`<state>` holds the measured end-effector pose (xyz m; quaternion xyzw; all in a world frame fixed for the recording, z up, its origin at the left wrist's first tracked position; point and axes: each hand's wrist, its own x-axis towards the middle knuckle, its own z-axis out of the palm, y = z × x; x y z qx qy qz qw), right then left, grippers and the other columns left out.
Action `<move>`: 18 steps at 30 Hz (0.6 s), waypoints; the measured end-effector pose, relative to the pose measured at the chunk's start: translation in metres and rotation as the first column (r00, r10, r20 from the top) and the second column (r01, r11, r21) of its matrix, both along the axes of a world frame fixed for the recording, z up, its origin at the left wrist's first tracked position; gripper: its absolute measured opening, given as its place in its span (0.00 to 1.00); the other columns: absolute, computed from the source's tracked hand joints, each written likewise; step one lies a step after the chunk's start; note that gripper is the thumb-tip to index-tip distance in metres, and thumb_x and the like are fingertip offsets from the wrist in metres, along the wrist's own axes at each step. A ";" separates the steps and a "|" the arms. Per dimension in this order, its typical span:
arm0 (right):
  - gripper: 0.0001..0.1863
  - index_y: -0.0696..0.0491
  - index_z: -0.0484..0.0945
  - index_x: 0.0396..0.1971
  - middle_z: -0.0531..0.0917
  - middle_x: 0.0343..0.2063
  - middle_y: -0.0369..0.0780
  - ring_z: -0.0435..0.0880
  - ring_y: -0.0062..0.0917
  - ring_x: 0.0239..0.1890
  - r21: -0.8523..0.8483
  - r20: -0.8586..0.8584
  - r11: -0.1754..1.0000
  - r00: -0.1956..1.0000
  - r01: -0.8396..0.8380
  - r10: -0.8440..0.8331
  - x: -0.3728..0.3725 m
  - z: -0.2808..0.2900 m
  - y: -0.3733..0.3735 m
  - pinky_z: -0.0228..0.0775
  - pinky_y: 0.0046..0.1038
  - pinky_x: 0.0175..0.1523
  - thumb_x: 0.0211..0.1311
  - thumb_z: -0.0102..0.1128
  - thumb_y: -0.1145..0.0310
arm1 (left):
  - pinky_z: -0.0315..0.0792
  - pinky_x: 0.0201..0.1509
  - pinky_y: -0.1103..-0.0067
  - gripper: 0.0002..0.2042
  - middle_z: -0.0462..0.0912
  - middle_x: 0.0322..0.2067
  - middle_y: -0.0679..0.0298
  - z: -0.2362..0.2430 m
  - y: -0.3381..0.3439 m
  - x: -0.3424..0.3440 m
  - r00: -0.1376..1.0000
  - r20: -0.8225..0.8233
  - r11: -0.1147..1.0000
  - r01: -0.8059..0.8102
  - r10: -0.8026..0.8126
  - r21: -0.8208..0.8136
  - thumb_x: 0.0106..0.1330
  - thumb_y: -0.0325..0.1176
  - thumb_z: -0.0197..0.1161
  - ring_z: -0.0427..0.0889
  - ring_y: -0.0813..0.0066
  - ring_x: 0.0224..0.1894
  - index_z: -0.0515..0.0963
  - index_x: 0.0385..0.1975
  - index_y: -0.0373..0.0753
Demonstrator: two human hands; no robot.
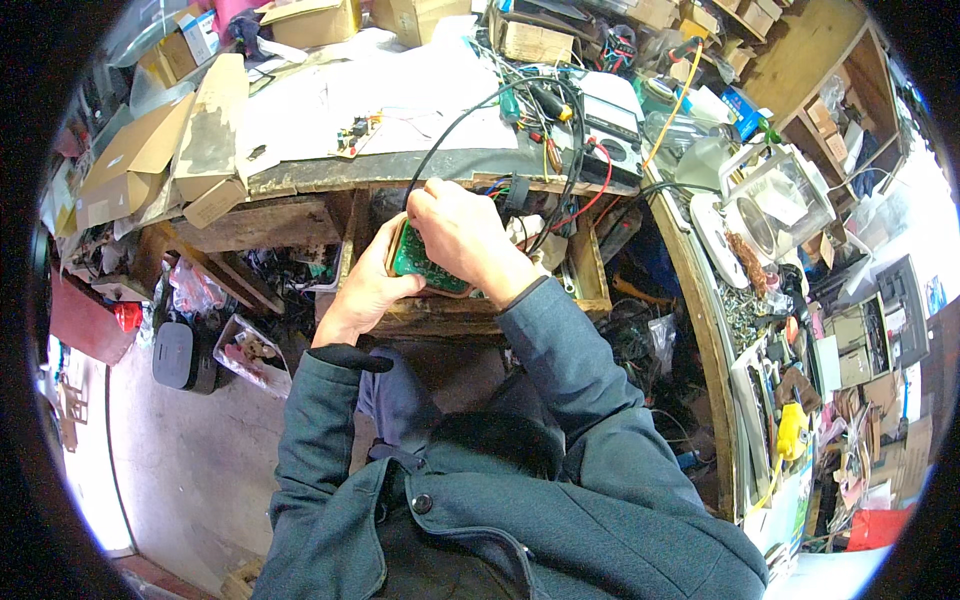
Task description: The person works at a cluttered workbench, using a soldering iron to solder wires onto a green circuit board. They then handle a small black cylindrical component, inspecting it and placing it into a wooden drawer among other parts.
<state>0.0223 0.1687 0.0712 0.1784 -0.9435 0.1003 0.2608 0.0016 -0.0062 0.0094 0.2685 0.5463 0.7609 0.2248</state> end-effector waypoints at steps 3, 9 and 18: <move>0.05 0.55 0.78 0.31 0.80 0.32 0.42 0.85 0.37 0.38 0.066 -0.004 0.998 1.000 0.009 -0.009 0.002 0.006 -0.004 0.81 0.37 0.39 0.61 0.63 0.70 | 0.62 0.75 0.74 0.44 0.71 0.67 0.61 0.002 0.000 0.001 1.000 -0.017 1.000 -0.006 0.006 0.003 0.53 0.16 0.67 0.69 0.71 0.69 0.59 0.75 0.34; 0.04 0.54 0.77 0.32 0.80 0.32 0.40 0.85 0.37 0.38 0.209 0.013 0.977 0.999 0.046 -0.049 0.005 0.013 -0.013 0.81 0.37 0.39 0.61 0.61 0.71 | 0.59 0.77 0.73 0.44 0.70 0.68 0.61 -0.001 0.001 -0.001 1.000 -0.015 1.000 -0.001 0.001 0.031 0.52 0.15 0.67 0.68 0.71 0.70 0.59 0.75 0.34; 0.05 0.54 0.77 0.33 0.81 0.33 0.41 0.86 0.38 0.39 0.265 0.035 0.964 0.999 -0.026 0.018 0.000 0.020 -0.009 0.81 0.37 0.40 0.57 0.61 0.73 | 0.57 0.78 0.73 0.44 0.68 0.69 0.61 -0.003 0.001 -0.002 1.000 -0.011 0.999 0.015 -0.015 0.029 0.51 0.14 0.65 0.65 0.70 0.73 0.59 0.75 0.33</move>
